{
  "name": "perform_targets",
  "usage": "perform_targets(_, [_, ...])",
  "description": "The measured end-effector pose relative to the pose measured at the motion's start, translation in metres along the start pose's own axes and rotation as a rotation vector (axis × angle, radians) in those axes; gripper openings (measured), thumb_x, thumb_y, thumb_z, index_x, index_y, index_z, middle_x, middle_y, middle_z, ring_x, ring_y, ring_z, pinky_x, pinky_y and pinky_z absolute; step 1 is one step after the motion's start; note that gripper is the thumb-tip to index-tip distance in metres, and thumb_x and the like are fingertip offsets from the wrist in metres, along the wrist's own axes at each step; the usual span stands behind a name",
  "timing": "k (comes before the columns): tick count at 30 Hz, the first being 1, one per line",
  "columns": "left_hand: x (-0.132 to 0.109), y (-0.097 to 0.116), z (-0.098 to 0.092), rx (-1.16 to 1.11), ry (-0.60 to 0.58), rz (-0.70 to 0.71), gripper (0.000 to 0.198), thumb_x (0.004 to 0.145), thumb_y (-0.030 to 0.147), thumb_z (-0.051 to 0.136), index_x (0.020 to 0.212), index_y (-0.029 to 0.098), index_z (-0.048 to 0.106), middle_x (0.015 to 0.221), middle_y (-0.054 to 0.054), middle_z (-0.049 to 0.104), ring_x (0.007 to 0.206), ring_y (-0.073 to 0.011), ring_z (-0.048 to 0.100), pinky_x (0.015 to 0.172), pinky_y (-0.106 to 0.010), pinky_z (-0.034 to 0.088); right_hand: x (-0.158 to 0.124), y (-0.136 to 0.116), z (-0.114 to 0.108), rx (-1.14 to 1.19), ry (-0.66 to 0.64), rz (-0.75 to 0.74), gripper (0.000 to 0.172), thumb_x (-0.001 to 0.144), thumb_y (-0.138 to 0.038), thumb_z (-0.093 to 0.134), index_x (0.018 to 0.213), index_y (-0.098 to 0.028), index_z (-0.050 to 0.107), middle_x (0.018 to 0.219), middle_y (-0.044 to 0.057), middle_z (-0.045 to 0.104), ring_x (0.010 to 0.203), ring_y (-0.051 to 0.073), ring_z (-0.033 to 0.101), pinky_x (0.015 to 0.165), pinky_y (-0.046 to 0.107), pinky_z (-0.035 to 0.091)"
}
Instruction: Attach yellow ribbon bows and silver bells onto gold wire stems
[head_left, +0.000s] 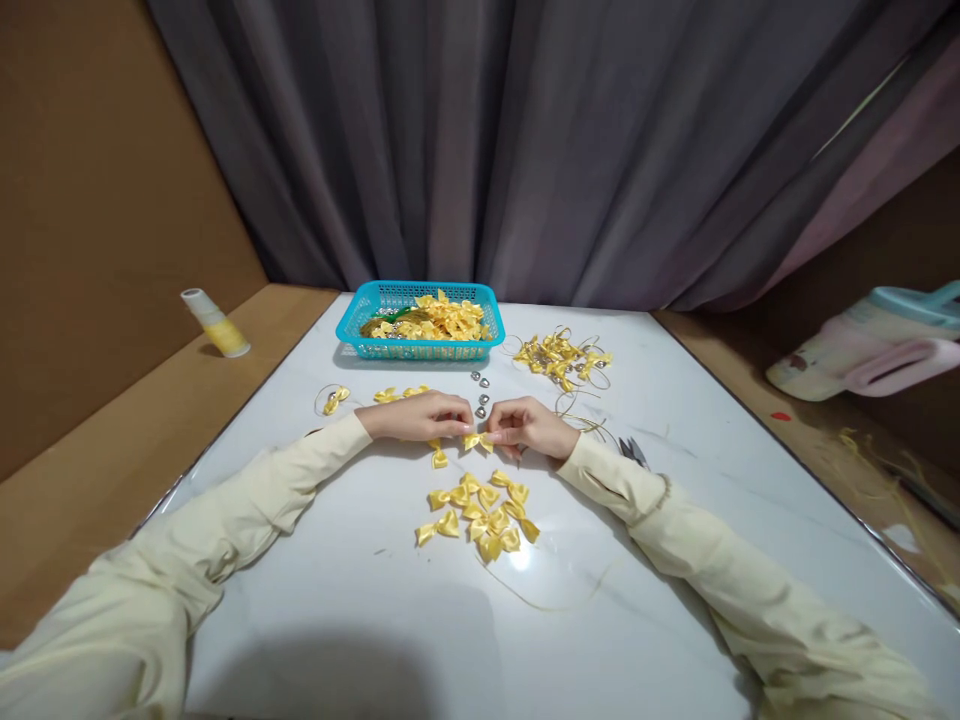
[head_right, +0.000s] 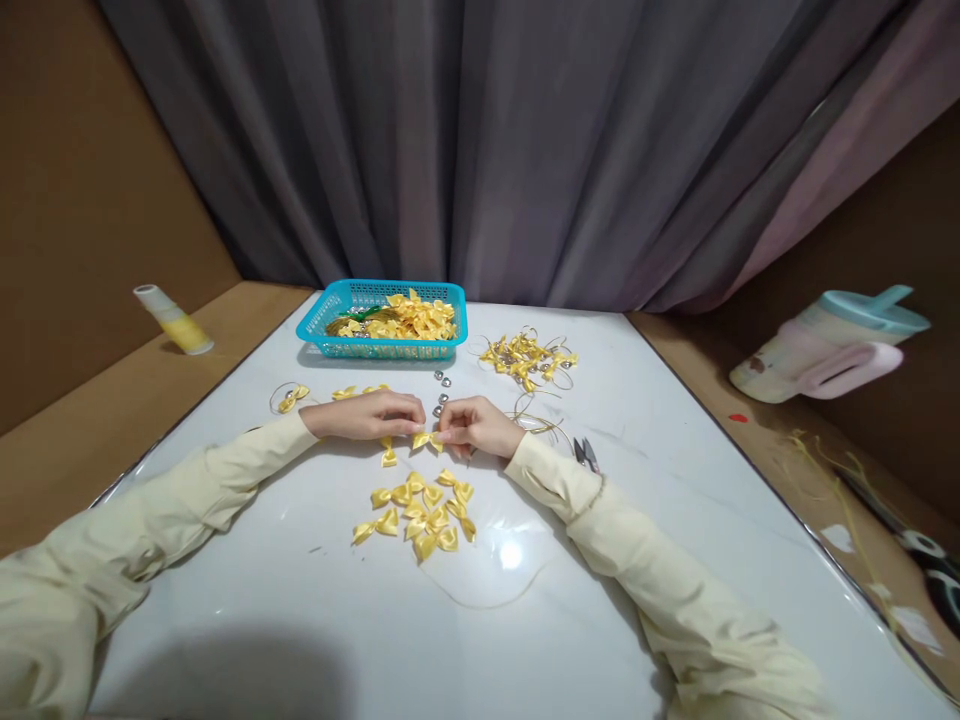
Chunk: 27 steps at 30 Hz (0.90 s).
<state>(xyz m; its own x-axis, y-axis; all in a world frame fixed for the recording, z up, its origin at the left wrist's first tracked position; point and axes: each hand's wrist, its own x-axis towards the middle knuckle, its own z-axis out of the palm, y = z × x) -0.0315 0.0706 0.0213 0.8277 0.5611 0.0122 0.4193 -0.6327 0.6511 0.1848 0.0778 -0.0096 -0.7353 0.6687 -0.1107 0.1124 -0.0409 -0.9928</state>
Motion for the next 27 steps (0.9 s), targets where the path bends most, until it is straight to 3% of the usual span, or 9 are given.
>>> perform_targets(9, [-0.002,-0.002,-0.003,-0.019,-0.029,0.046,0.02,0.09,0.029,0.044,0.087,0.016,0.059,0.089,-0.004,0.059,0.081,-0.0135,0.053,0.075,-0.023,0.039,-0.002,-0.001,0.001,0.041,-0.017,0.024,0.034,0.061,-0.037,0.076,0.061,-0.012,0.053,0.043,-0.004,0.054,0.035,0.005,0.047,0.038,0.017,0.04])
perform_targets(19, [0.001,0.0,0.001,-0.011,0.016,-0.042,0.029,0.087,0.038,0.048,0.075,0.014,0.058,0.076,-0.002,0.058,0.068,-0.0109,0.052,0.064,-0.02,0.038,-0.001,-0.003,0.002,0.009,-0.052,0.035,0.032,0.067,-0.037,0.073,0.068,-0.011,0.056,0.049,-0.001,0.06,0.037,0.006,0.051,0.039,0.016,0.043])
perform_targets(27, [0.003,0.002,0.008,-0.029,0.029,-0.056,0.023,0.085,0.032,0.053,0.072,0.013,0.056,0.07,0.0,0.057,0.062,-0.0091,0.05,0.059,-0.018,0.036,-0.001,-0.003,0.003,0.003,-0.026,0.008,0.032,0.069,-0.04,0.071,0.073,-0.013,0.053,0.05,-0.003,0.06,0.038,0.006,0.05,0.038,0.017,0.042])
